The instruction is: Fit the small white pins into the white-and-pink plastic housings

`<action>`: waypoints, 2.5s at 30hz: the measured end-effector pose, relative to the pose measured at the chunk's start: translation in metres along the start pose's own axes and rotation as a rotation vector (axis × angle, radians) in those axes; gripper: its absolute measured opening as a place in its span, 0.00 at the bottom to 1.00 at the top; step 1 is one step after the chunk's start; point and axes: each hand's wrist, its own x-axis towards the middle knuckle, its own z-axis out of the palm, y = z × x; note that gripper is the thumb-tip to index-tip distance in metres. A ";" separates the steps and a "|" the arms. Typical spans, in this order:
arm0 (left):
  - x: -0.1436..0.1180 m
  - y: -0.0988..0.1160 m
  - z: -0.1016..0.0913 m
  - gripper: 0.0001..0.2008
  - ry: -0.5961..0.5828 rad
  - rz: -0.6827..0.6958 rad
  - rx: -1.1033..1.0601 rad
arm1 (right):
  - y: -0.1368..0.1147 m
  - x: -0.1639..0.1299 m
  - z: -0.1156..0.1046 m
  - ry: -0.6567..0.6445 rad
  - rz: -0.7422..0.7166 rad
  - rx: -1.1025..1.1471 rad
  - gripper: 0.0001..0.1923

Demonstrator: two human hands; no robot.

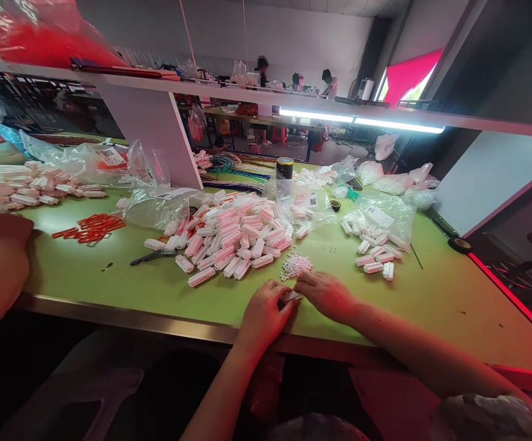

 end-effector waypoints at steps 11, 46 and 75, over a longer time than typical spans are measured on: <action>0.002 0.001 -0.001 0.07 -0.024 -0.012 0.005 | 0.029 0.021 -0.004 0.221 0.158 0.291 0.10; 0.002 0.001 -0.001 0.07 -0.004 0.019 0.016 | 0.001 0.004 0.012 0.277 0.200 0.613 0.09; 0.001 0.009 -0.001 0.16 -0.091 0.217 0.360 | 0.077 0.091 0.003 0.045 0.504 0.170 0.06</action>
